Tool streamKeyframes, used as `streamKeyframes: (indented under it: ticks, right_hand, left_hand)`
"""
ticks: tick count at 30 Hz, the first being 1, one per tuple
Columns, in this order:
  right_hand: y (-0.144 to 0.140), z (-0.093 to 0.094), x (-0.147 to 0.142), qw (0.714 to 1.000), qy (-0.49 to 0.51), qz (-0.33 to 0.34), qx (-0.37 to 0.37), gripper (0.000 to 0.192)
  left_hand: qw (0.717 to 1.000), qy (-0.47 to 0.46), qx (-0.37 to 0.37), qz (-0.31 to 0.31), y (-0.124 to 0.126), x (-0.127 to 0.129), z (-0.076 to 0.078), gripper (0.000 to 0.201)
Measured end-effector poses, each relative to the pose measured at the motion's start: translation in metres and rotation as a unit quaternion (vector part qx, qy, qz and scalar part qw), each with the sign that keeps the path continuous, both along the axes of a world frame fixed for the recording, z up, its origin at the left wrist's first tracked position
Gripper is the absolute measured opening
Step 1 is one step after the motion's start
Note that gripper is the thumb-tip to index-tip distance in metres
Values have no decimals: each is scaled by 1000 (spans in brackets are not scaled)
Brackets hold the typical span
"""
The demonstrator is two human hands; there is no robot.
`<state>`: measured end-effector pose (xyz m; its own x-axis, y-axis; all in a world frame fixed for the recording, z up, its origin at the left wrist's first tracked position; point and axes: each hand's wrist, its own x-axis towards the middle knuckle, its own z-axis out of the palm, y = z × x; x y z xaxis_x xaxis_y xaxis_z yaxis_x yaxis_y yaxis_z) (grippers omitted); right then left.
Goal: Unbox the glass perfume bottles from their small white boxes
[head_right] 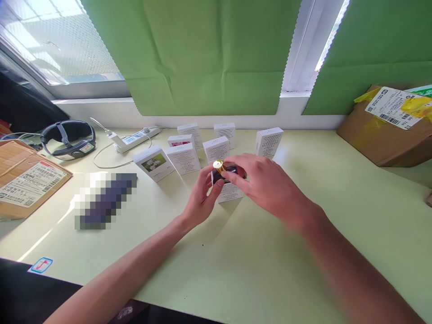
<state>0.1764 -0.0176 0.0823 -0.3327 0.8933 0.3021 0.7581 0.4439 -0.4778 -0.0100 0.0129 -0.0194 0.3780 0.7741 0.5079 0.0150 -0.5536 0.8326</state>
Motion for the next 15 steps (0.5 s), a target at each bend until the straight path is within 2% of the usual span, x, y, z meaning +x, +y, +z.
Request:
streamKeyframes:
  ticks: [3,7,12,15]
  right_hand:
    - [0,-4,-10,999,11,10,51,31]
    - [2,-9,-18,996,-3,11,92,22]
    - [1,1,-14,998,-9,-5,54,15]
    - [2,2,-15,999,-17,18,22,14]
  left_hand:
    - [1000,9,11,-1,1,0,0,35]
    - [1000,16,14,8,0,1,0,36]
    - [999,25,22,3,-2,2,4,36]
    - [999,23,31,10,-3,3,4,36]
